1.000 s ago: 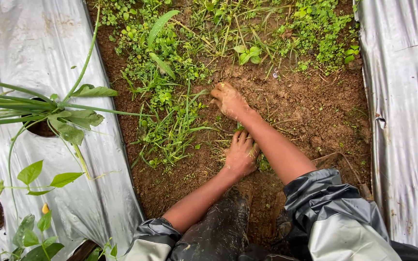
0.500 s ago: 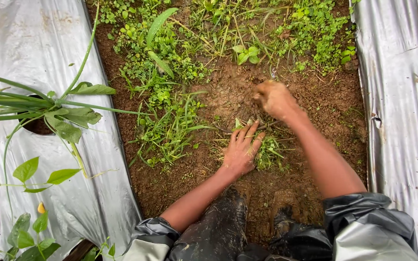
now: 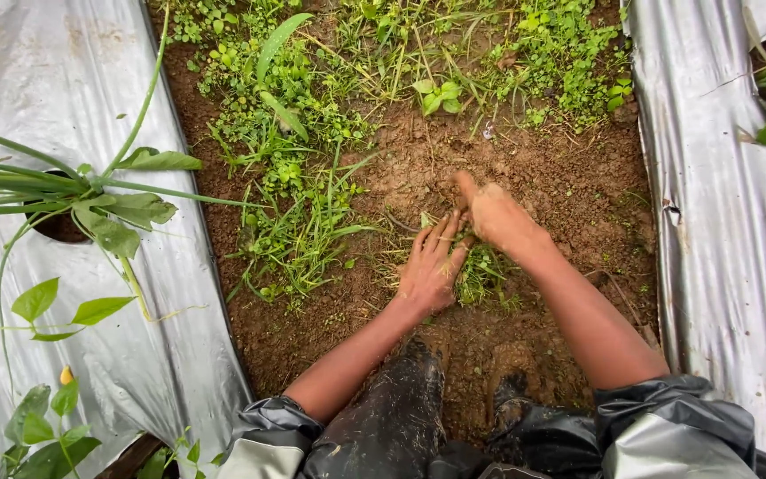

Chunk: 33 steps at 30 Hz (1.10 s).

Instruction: The person kneels on the ground and pulls weeds by hand from a garden bed covered with plastic mulch. They gather the removed weeds into a pile in their left hand while continuing to clear the area.

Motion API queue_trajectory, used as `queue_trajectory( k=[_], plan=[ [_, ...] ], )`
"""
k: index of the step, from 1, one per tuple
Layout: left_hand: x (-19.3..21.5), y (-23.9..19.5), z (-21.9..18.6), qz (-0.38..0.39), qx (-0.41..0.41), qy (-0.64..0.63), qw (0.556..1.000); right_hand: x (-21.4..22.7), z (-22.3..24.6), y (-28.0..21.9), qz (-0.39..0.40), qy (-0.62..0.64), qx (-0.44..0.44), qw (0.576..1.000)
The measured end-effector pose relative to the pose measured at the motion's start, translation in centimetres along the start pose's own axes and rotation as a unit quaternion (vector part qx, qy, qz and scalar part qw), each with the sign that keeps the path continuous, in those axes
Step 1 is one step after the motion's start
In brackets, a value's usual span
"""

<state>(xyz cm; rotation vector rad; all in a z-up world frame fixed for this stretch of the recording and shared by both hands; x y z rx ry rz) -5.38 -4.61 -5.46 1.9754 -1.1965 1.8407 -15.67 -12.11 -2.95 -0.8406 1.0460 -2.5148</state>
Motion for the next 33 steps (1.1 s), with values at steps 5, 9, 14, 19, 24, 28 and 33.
queue_trajectory(
  k=[5,9,14,19,24,28,33],
  plan=[
    [-0.9,0.4,0.0,0.018,0.001,0.003,1.000,0.2,3.5,6.6,-0.116,-0.251,0.151,0.949],
    [0.4,0.0,-0.3,0.020,0.004,-0.007,1.000,0.4,5.6,9.4,-0.154,-0.197,0.125,0.960],
    [2.1,-0.8,-0.3,-0.018,0.005,-0.035,0.999,-0.7,3.3,11.2,-0.154,-0.153,0.152,0.964],
    [1.1,-0.8,0.2,-0.056,0.010,-0.067,0.996,1.0,1.8,7.7,-0.077,-0.259,0.158,0.950],
    [1.2,-0.5,-0.1,0.005,0.016,-0.006,1.000,-1.3,-1.7,3.6,0.129,-0.225,0.060,0.964],
    [-0.1,0.1,-0.1,0.015,0.013,-0.023,1.000,-0.5,5.3,1.3,0.054,-0.215,0.114,0.969],
    [-3.5,0.9,-0.2,0.066,0.013,0.075,0.995,-9.8,11.0,2.0,0.040,-0.327,0.352,0.876]
  ],
)
Point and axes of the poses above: each hand's wrist, its own y-axis towards the middle knuckle, its own x-axis out of the back of the hand, z = x × y, the point moved 8 cm from there along y, towards the middle knuckle, and after that the axes turned 3 degrees about z, right-handed, at the moved point
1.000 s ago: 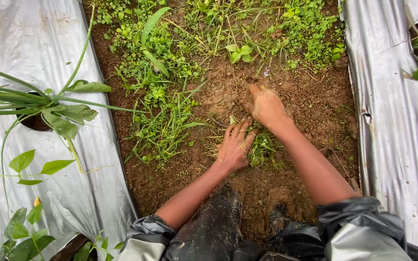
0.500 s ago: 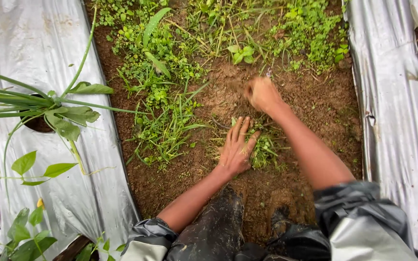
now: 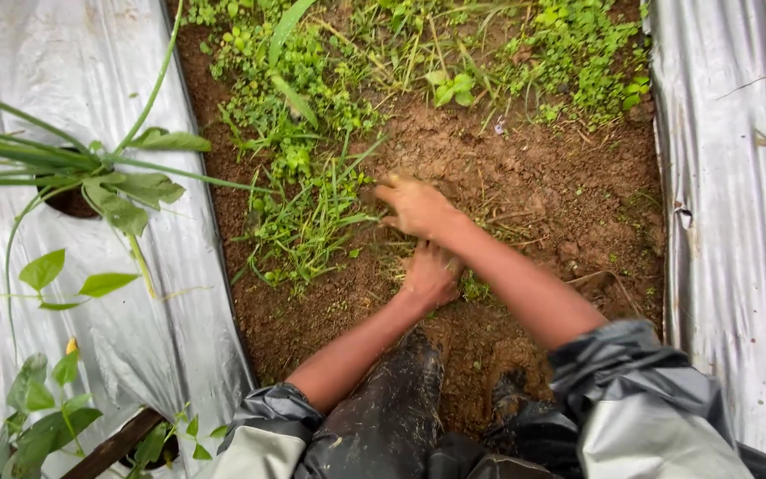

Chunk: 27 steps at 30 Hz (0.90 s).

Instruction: The person kneels on the ground and pulls weeds by hand from a garden bed covered with plastic mulch. They gather the removed weeds into a pile in their left hand while continuing to clear the area.

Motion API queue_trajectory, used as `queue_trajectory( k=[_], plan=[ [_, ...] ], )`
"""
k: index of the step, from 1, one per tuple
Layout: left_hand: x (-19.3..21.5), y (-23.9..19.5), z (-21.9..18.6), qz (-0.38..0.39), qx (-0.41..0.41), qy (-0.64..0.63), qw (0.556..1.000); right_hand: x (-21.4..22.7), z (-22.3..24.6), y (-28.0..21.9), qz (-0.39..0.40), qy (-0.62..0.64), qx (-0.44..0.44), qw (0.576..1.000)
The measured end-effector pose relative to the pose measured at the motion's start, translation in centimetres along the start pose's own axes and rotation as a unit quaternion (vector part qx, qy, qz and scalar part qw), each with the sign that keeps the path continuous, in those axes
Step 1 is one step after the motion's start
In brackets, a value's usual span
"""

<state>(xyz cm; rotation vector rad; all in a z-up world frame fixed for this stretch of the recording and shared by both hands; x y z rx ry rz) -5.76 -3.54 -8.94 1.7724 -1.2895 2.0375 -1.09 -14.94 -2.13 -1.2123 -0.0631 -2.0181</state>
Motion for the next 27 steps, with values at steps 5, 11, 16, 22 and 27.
queue_trajectory(
  k=[5,11,16,22,27],
  plan=[
    [-2.7,0.9,0.2,-0.016,0.013,-0.007,1.000,-9.7,-2.9,5.2,0.021,-0.019,0.006,1.000],
    [1.2,-1.1,0.3,-0.130,-0.005,-0.058,0.990,0.0,-3.5,0.1,-0.022,0.054,-0.111,0.992],
    [5.3,-2.8,0.7,-0.084,0.000,-0.111,0.990,-3.5,-13.6,-2.8,-0.007,0.105,-0.219,0.970],
    [5.8,-2.9,1.3,-0.136,-0.003,-0.124,0.983,-1.1,-10.8,-5.5,0.104,0.214,-0.240,0.941],
    [3.7,-1.6,1.0,-0.055,0.002,-0.093,0.994,0.3,-7.0,-1.8,0.095,0.034,-0.177,0.979]
  ],
)
Point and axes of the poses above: each hand's wrist, its own y-axis towards the middle knuckle, its own x-axis out of the back of the hand, z = x × y, the point moved 8 cm from there along y, towards the middle knuckle, and after that the axes turned 3 degrees about z, right-handed, at the moved point
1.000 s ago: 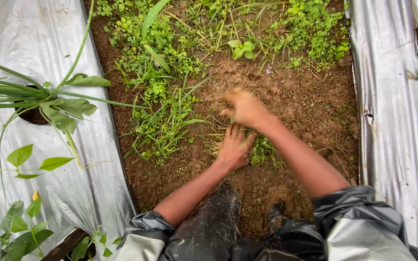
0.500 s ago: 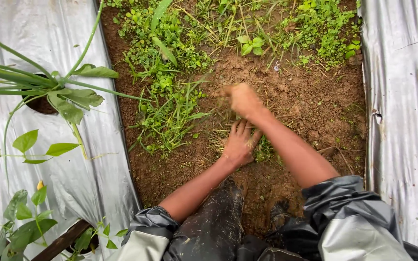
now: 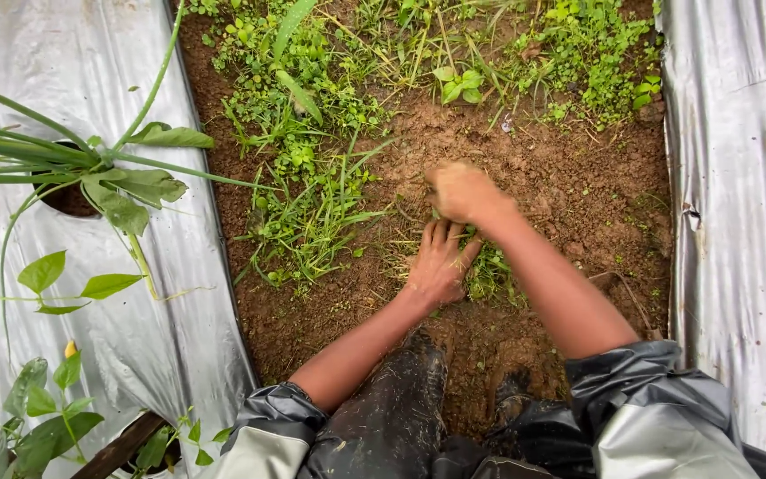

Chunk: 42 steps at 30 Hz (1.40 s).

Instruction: The person kneels on the ground and pulls weeds by hand from a garden bed covered with plastic mulch. They gather the removed weeds into a pile in their left hand while continuing to clear the area.

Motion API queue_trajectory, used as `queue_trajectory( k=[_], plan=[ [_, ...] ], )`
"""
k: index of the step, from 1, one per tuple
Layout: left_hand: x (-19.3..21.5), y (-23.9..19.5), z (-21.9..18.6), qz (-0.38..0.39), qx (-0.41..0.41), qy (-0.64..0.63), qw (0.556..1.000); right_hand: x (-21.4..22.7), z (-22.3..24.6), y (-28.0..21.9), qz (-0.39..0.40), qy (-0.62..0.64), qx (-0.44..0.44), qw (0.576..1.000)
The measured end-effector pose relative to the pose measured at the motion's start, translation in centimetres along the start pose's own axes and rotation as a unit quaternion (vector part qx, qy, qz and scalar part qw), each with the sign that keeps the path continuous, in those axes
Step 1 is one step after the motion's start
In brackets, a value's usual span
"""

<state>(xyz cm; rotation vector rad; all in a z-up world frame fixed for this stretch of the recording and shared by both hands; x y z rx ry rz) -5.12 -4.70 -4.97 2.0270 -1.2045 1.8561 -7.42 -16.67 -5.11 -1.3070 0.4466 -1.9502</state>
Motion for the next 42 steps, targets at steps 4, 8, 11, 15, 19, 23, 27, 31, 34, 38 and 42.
queue_trajectory(
  k=[4,8,11,15,19,23,27,31,34,38,42],
  plan=[
    [-1.6,0.2,0.1,0.015,-0.012,0.085,0.996,-0.1,7.3,0.0,-0.006,0.057,0.034,0.998],
    [1.2,-1.1,0.1,0.033,-0.004,0.098,0.995,-3.7,7.3,4.8,-0.033,0.161,0.049,0.985],
    [3.2,-1.7,-0.2,0.047,-0.007,0.108,0.993,-3.4,7.8,4.7,-0.025,0.116,0.076,0.990],
    [2.8,-1.4,0.3,-0.064,-0.001,-0.013,0.998,2.2,5.9,0.9,0.003,0.077,0.058,0.995],
    [4.4,-0.6,0.3,0.025,-0.008,-0.047,0.999,7.5,0.0,-2.5,0.055,0.037,-0.009,0.998],
    [0.1,2.0,0.9,0.033,-0.029,-0.053,0.998,8.5,-7.8,-3.2,0.080,-0.105,-0.056,0.990],
    [-2.1,2.8,1.3,0.051,-0.037,-0.079,0.995,6.5,-13.9,-4.1,0.142,-0.140,-0.065,0.978],
    [-2.7,2.2,0.8,0.005,-0.057,-0.085,0.995,2.6,-18.5,-3.5,0.185,-0.215,-0.022,0.959],
    [-0.6,1.8,1.3,-0.089,-0.069,-0.033,0.993,4.0,-16.2,-4.1,0.215,-0.216,-0.051,0.951],
    [3.8,0.2,1.7,0.056,-0.069,-0.098,0.991,5.7,-11.8,-5.0,0.227,-0.104,-0.084,0.965],
    [1.3,-1.8,3.9,0.039,-0.005,-0.173,0.984,5.6,-8.6,-5.5,0.120,-0.022,-0.019,0.992]
  ],
)
Point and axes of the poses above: each hand's wrist, its own y-axis towards the middle knuckle, its own x-axis out of the back of the hand, z = x × y, the point moved 8 cm from there along y, towards the middle knuckle, and after that the axes turned 3 degrees about z, right-handed, at the moved point
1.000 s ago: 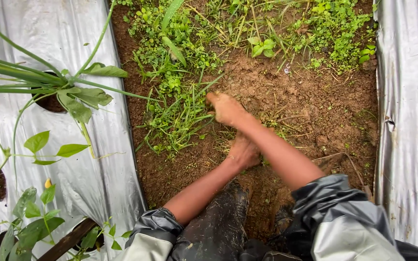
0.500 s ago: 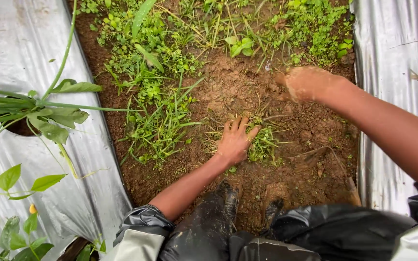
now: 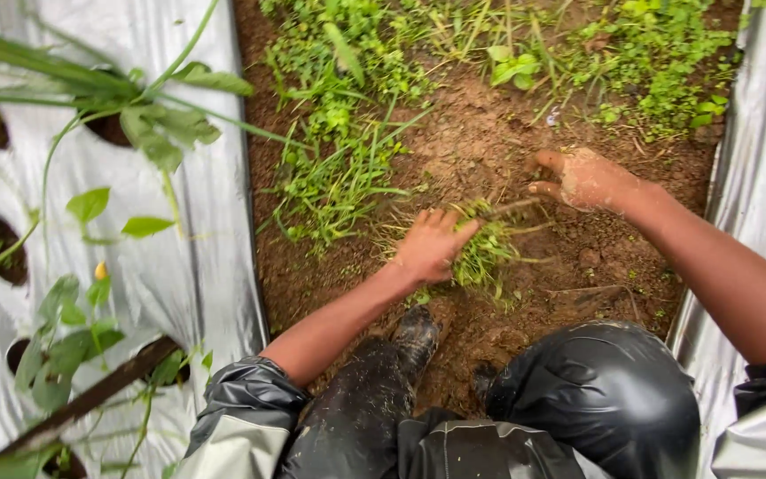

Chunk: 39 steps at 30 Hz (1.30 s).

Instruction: The person kneels on the ground and pulls weeds by hand from a garden bed covered with plastic mulch. They gather the removed weeds into a pile in their left hand while continuing to clear the area.

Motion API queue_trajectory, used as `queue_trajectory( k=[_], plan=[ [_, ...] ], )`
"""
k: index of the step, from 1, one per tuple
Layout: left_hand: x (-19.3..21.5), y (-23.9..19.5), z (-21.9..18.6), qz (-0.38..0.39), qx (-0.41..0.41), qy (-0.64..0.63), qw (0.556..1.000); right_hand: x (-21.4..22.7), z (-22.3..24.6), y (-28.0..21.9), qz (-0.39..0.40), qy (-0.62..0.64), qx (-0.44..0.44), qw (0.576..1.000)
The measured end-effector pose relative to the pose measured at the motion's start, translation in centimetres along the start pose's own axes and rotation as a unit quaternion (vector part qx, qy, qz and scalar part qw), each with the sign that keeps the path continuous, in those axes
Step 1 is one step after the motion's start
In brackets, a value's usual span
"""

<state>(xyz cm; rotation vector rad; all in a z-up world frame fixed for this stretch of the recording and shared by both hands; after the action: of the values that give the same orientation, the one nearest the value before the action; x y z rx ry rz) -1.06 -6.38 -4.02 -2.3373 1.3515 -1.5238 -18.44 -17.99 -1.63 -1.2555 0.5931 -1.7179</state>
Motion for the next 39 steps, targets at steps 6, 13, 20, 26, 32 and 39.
queue_trajectory(
  k=[6,13,20,26,32,39],
  plan=[
    [3.2,-5.8,2.1,-0.039,0.088,0.045,0.994,-6.5,-1.2,2.3,-0.075,-0.066,0.026,0.995],
    [8.5,-12.1,-1.5,-0.042,0.148,0.129,0.980,-7.9,-3.0,1.4,-0.147,-0.047,0.102,0.983],
    [11.0,-15.6,-7.9,0.003,0.174,0.166,0.971,-2.3,3.3,1.7,-0.214,0.094,0.149,0.961],
    [4.8,-12.7,-6.8,0.077,0.131,0.150,0.977,-0.7,12.1,-1.4,-0.158,0.219,0.241,0.932],
    [-2.2,-9.9,-5.9,0.035,0.115,0.135,0.984,-5.1,17.1,-1.5,-0.097,0.232,0.256,0.933],
    [-7.4,-10.6,-3.0,-0.022,0.147,0.117,0.982,-8.4,16.6,0.5,-0.044,-0.039,0.240,0.969]
  ],
)
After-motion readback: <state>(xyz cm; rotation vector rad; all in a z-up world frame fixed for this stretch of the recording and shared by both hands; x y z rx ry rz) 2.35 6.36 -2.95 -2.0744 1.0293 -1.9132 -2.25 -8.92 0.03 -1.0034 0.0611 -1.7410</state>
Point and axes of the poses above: each hand's wrist, its own y-axis towards the middle knuckle, its own x-axis out of the back of the hand, z = x × y, the point moved 8 cm from there along y, towards the middle knuckle, and after that the axes turned 3 degrees about z, right-handed, at the moved point
